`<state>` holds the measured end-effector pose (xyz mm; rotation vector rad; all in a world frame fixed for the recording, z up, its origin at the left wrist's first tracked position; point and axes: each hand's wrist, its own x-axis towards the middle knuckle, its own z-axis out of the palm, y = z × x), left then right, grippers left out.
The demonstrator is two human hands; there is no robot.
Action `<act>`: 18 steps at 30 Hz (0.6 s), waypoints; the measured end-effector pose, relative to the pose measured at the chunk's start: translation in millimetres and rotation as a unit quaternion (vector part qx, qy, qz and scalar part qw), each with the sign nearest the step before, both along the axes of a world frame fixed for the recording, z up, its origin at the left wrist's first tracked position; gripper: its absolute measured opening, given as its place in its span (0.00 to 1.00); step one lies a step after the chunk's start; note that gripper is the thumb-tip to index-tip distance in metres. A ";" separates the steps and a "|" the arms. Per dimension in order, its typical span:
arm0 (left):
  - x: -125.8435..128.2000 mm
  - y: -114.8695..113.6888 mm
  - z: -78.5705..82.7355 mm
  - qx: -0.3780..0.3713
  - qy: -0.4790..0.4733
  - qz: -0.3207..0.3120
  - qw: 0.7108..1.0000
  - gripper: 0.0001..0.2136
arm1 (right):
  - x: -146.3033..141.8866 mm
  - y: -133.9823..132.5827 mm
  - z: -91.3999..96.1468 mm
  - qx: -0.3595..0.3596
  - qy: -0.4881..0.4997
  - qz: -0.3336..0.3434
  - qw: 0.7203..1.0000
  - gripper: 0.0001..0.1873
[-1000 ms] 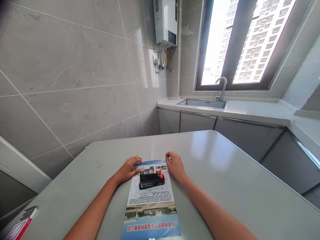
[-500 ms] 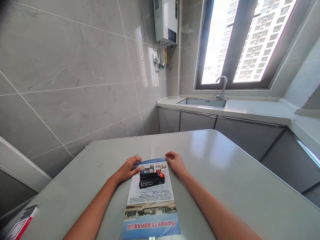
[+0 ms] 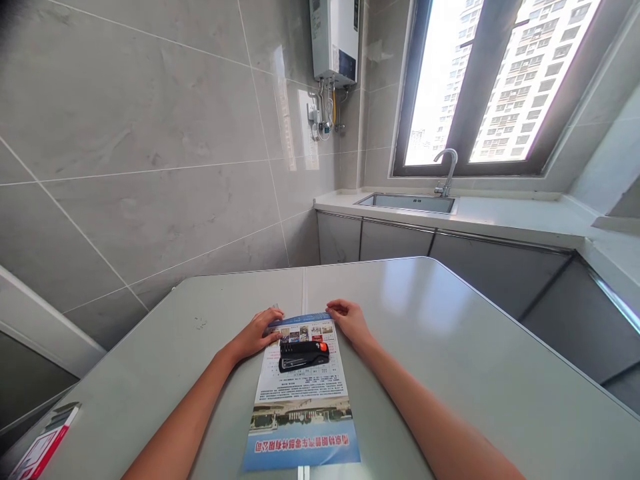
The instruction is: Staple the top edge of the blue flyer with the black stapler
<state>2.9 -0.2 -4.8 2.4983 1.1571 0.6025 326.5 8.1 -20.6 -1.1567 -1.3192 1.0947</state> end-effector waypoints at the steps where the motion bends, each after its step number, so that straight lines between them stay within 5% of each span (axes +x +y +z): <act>1: 0.1 0.2 -0.2 0.001 0.000 -0.001 1.000 0.15 | -0.1 0.9 -1.3 0.003 -0.006 -0.001 1.000 0.15; 18: 1.5 -1.2 2.2 0.001 0.008 -0.007 1.000 0.14 | -2.6 7.0 -5.0 0.051 -0.164 -0.004 0.985 0.13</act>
